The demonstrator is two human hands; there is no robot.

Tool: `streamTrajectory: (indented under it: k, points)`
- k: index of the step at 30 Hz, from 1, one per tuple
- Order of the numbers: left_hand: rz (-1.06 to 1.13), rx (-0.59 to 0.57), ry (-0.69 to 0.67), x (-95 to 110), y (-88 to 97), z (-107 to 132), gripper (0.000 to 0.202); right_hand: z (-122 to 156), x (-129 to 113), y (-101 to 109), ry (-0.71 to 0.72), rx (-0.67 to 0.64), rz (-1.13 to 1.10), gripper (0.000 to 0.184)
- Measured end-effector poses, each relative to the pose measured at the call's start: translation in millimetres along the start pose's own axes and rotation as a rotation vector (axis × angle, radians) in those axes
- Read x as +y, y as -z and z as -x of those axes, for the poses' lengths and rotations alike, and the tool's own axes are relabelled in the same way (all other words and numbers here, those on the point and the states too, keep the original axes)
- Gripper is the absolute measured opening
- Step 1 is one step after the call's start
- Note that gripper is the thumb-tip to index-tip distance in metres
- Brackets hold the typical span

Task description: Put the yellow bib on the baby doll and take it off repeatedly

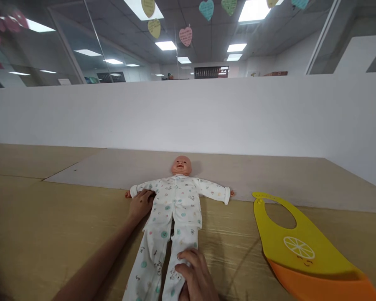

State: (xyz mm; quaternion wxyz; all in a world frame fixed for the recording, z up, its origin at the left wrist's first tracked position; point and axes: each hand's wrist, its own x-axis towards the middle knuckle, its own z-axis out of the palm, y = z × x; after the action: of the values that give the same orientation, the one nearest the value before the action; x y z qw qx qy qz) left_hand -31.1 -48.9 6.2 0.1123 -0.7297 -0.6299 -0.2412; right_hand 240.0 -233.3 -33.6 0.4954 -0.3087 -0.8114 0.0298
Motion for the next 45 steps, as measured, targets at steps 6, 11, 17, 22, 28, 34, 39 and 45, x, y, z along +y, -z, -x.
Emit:
streamTrajectory:
  k: [6,11,17,22,28,34,39,45]
  points:
    - [-0.069,0.038,0.024,0,1.1,9,0.023,-15,-19,19,-0.184,0.001,0.013,0.062]
    - [0.049,-0.012,-0.128,10,12.1,31,0.019,-18,22,34,-0.329,0.026,0.131,0.046]
    - [0.165,-0.114,-0.184,18,35.1,61,0.016,-22,75,48,-0.552,0.022,0.224,0.035]
    - [0.234,-0.098,-0.148,20,37.8,63,0.016,-19,73,47,-0.542,-0.119,0.220,0.039]
    - [0.271,-0.194,-0.068,21,40.1,58,0.017,-27,64,48,-0.418,-0.178,0.228,0.039]
    - [0.257,-0.259,-0.073,24,46.2,57,0.016,-33,54,49,-0.325,-0.286,0.272,0.031]
    - [0.255,-0.255,-0.090,22,41.9,58,0.017,-30,54,47,-0.304,-0.342,0.291,0.030]
    - [0.242,-0.271,-0.105,24,45.2,57,0.019,-32,52,49,-0.313,-0.393,0.305,0.030]
